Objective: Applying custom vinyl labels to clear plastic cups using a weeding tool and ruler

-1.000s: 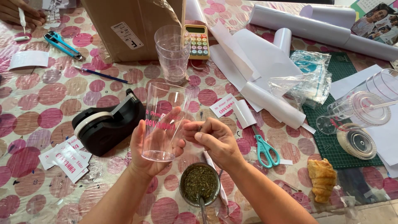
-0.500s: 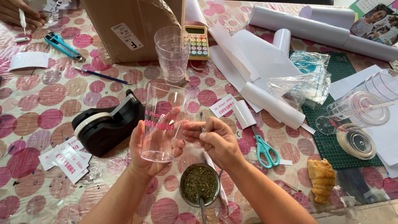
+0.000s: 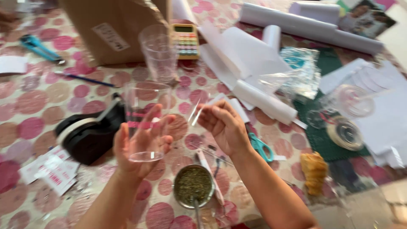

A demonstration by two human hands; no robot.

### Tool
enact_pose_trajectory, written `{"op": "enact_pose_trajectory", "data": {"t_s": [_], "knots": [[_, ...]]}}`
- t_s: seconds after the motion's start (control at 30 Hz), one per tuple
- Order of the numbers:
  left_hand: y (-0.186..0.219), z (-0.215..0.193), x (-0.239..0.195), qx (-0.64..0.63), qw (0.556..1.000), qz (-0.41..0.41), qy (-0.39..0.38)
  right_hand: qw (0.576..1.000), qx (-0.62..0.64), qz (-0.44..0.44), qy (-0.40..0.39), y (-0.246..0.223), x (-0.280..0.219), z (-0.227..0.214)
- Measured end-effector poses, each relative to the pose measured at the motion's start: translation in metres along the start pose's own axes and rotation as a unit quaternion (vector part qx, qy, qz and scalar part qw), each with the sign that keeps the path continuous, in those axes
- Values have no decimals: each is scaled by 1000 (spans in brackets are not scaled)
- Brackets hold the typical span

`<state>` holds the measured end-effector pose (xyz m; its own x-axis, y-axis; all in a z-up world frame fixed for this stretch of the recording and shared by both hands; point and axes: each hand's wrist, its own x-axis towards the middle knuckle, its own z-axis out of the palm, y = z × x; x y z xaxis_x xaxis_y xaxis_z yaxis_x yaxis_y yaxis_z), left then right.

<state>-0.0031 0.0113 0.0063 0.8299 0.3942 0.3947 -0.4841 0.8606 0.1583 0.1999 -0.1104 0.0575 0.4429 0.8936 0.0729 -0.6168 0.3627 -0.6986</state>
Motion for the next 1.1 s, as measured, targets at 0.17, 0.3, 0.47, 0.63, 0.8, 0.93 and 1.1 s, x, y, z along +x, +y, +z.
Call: {"op": "enact_pose_trajectory", "data": {"t_s": [0.17, 0.3, 0.47, 0.63, 0.8, 0.93, 1.1], "knots": [[6, 6, 0, -2, 1000, -18, -15, 975, -131, -171, 49, -87, -11, -4], [6, 25, -5, 90, 990, 14, 108, 844, -374, -359, 138, -168, -90, 5], [4, 23, -7, 90, 979, 58, 173, 659, -513, -479, 271, -208, -187, -56], [5, 0, -17, 173, 975, 47, 135, 343, -857, -298, 244, -212, -258, -140], [3, 2, -16, 220, 961, 42, 160, 292, -929, -97, 205, -164, -280, -194], [7, 4, -16, 151, 978, 55, 133, 508, -808, 157, 254, -169, -283, -187], [-4, 15, -1, 350, 900, 63, 251, 479, -856, 22, 193, -186, -273, -177]]}}
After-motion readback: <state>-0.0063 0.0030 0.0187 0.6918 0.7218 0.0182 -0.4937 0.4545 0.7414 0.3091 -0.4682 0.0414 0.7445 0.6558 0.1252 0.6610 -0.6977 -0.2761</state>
